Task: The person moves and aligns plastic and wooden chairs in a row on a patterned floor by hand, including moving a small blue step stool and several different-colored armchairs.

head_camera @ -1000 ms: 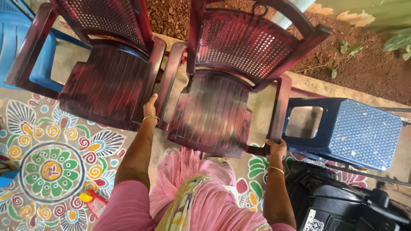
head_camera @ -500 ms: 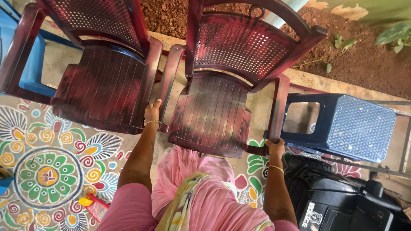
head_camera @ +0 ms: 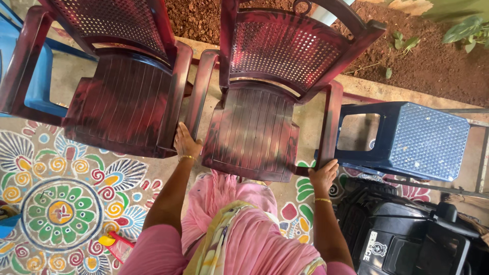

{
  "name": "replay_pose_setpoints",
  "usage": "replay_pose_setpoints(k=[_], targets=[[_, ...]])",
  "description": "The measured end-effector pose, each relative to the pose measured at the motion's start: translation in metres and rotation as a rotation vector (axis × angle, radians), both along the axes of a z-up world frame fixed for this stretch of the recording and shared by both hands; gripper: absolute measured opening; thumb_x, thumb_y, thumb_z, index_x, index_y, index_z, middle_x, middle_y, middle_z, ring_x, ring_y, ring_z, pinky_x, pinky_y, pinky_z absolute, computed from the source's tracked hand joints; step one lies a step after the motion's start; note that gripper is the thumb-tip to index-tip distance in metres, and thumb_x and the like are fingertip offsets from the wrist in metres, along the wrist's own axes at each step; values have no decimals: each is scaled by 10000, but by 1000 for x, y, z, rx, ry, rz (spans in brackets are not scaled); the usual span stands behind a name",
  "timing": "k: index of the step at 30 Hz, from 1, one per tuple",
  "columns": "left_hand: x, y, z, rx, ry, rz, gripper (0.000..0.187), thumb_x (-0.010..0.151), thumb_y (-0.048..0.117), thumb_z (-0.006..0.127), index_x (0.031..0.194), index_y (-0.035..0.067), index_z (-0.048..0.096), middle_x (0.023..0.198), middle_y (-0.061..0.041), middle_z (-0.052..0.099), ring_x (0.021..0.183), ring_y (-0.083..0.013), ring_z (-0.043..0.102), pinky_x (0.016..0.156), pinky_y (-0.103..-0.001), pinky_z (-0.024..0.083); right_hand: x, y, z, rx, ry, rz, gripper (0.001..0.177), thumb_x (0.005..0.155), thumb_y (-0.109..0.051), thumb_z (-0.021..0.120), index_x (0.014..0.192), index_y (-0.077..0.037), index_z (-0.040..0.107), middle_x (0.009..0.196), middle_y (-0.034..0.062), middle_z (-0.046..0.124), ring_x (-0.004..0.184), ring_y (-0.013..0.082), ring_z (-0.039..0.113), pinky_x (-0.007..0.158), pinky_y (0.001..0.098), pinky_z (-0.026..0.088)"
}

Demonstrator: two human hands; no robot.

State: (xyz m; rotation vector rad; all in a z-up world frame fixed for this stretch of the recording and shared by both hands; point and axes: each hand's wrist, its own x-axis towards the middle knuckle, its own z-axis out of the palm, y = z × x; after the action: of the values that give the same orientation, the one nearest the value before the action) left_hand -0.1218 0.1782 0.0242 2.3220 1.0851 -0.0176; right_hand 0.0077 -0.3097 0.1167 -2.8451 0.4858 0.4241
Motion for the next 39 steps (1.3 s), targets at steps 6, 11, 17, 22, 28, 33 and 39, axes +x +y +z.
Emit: replay_pose_setpoints(k=[6,11,17,22,28,33,39], targets=[[-34,-14,15,156,-14,-188,1124,704,273,838,1587,-14,204,1647,-251,256,1486,-442,301,1166,-570,316,-47,-2,10,-33,20,137,1328,707,-302,909,1626,14,4,1676,325,47,1519,497,219,1206,481,333],[-47,-19,20,138,138,-228,1110,737,293,809,1613,15,187,1698,-194,176,1545,-424,197,1167,-611,275,-46,-3,12,31,140,88,1400,656,-313,924,1619,7,-41,1673,346,-43,1502,482,291,1172,418,390],[-61,-32,25,100,187,-193,1074,757,317,807,1607,62,202,1704,-152,144,1552,-428,159,1146,-675,277,-41,-15,9,-13,239,164,1431,670,-380,925,1616,62,-54,1656,415,-55,1370,544,468,1128,421,464],[-79,-77,35,27,211,-162,1004,763,333,793,1590,76,285,1718,-134,140,1552,-426,176,1108,-687,313,-49,-32,-4,63,243,179,1452,612,-340,947,1607,-32,-64,1672,357,-74,1405,526,427,1113,464,461],[-72,-188,42,-73,349,-233,767,782,383,766,1456,134,499,1711,-173,145,1526,-419,252,1123,-623,352,-70,-97,-16,227,-28,418,1302,647,-392,942,1568,-6,107,1566,381,89,1463,543,296,1133,467,415],[-43,-269,47,-106,298,-394,811,780,493,772,1455,109,535,1670,-208,177,1449,-470,303,1205,-520,323,-124,-179,-25,435,-148,566,1040,802,-430,836,1566,15,289,1588,278,377,1496,426,355,1185,460,367],[-4,-336,47,-233,192,-397,794,770,501,751,1439,115,568,1710,-183,146,1534,-434,230,1213,-506,283,-211,-289,-14,351,249,214,1022,773,-438,811,1558,-21,306,1578,213,392,1488,337,362,1196,394,339]])
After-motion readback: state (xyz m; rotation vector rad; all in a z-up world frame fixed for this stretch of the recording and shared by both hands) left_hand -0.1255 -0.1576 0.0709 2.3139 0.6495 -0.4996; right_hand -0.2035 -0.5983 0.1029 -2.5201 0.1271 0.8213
